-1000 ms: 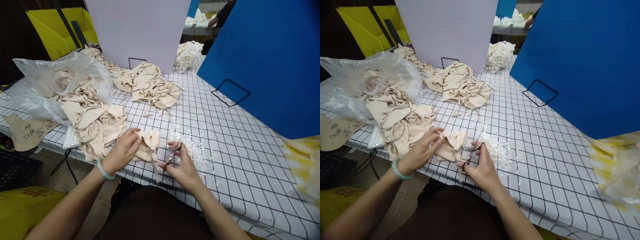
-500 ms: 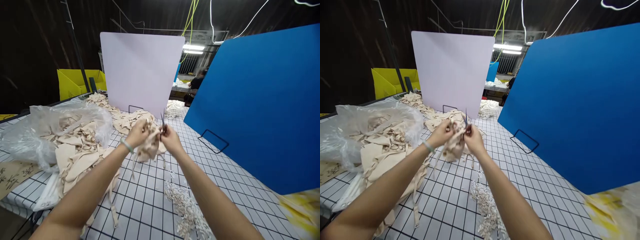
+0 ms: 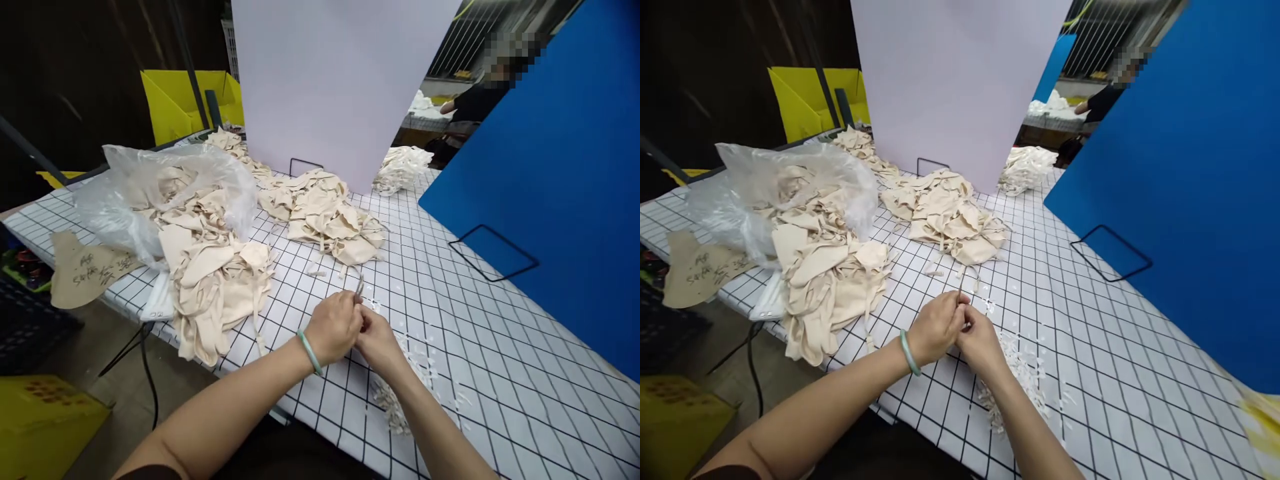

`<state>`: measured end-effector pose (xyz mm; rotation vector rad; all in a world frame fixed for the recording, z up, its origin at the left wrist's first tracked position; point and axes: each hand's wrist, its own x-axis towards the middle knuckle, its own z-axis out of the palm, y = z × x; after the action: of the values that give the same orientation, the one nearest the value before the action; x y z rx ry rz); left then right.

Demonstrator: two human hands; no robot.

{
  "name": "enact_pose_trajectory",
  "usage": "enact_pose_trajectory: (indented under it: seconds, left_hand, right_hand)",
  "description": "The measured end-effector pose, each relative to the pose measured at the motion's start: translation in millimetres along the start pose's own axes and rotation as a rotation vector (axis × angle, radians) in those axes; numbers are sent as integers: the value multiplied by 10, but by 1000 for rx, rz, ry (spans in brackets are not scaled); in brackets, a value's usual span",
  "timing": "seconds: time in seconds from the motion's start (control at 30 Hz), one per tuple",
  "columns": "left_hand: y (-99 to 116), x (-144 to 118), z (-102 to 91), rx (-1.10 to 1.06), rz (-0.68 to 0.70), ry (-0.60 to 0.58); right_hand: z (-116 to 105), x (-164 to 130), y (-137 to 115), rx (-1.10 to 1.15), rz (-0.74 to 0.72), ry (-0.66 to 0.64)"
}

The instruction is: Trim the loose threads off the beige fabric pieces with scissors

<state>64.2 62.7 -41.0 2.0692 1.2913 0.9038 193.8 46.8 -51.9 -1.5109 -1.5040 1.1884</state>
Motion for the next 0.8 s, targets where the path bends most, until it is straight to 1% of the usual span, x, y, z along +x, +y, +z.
enact_pose_trajectory:
  seconds: [0.07,0.13,0.2,0.27,0.33,0.4,0.47,0.5,0.53,0.57,0.6,0.63,0.67,0.73,0.77,0.8]
  left_hand:
    - [-96,-47,-170,72,39,50]
    - [-269,-64,-439,177,37,152]
    - [-464,-83,-718,286,-3,259]
    - [-621,-131,-921,368,-39,315]
    - [-716,-219,-1016,426,-56,331]
    - [-759,-338,-1040,455,-69,327]
    - [-764,-475,-1049,449,-86,319]
    - [-752,-546,-1055,431,-95,313]
    - [-729,-617,-1061,405,-101,305]
    - [-693,-684,-1061,382,-102,293]
    - [-644,-743,-1051,330,-107,269]
    - [-584,-788,-1028,225,-130,225]
    - [-514,-815,-992,62,-175,168]
    - [-364,-808,-893,-402,-311,79]
    - [-292,-776,-843,-658,-380,71]
    - [-228,-729,-798,-891,-434,88]
  right_hand:
    - [14,24,3,-41,3,52]
    - [91,165,-63,-87,15,92]
    - [277,421,-191,-96,6,114]
    - [581,767,-369,-73,-39,118]
    - [953,1139,-568,-54,-72,123]
    - [1303,1456,-744,-35,-88,123]
    - [1534,1650,-854,-12,-92,104]
    - [1583,1693,-879,4,-96,93]
    - [1582,1698,-886,25,-103,83]
    - [1534,1668,-879,50,-112,77]
    - [1444,1605,-866,80,-124,73]
    - [1319,1511,-851,114,-136,70]
    - [1172,1388,-840,148,-148,69]
    - [858,1058,-836,210,-173,69]
    - [714,857,-840,236,-188,68]
    - [589,635,-841,263,-209,69]
